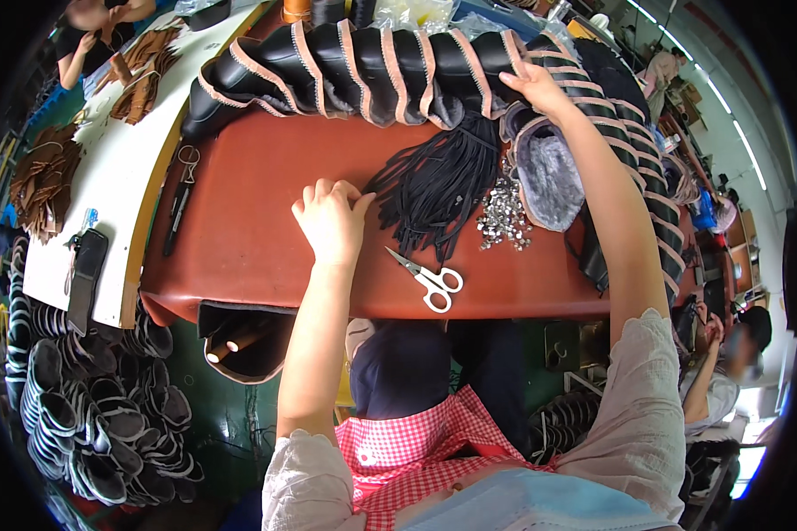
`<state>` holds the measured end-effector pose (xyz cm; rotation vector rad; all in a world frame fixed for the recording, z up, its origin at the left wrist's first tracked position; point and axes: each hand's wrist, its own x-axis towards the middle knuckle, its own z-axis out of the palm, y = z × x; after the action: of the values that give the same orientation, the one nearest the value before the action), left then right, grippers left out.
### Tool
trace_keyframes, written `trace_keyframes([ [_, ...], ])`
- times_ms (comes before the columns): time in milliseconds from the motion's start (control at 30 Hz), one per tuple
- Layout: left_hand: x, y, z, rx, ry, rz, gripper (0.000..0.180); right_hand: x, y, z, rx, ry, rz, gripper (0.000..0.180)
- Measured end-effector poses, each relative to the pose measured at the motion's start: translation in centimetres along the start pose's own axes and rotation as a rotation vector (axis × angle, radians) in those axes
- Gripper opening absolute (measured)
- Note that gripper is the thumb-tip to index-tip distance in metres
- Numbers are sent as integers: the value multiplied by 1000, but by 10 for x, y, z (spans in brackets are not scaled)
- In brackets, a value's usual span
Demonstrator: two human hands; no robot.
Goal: The person is lacing up black leather boots at a workbench in a shoe factory.
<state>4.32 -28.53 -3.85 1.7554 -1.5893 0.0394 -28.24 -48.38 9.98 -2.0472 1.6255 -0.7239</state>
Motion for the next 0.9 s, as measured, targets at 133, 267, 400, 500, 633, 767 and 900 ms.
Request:
trace_keyframes([
  [133, -3, -4, 4, -14, 15, 7, 21, -7, -19, -2, 432, -106, -101, 37],
  [267, -1, 3, 10, -27, 45, -4, 22, 18, -9, 13, 318, -59, -178, 36],
  [400, 3, 12, 11, -51, 58, 13, 23, 31, 18, 32, -322, 271, -41, 45],
  [500, -1, 2, 11, -31, 65, 25, 22, 9, -7, 34, -561, 343, 46, 44],
  [633, 0, 2, 11, -49, 80, 51, 22, -89, -28, 33, -311, 798, -480, 16],
  [767, 5, 2, 14, -101, 104, 74, 22, -163, -6, 69, -260, 797, -72, 42],
  [900, 7, -2, 17, -353, 49, -42, 25, -153, 14, 91, -554, 583, 90, 75],
])
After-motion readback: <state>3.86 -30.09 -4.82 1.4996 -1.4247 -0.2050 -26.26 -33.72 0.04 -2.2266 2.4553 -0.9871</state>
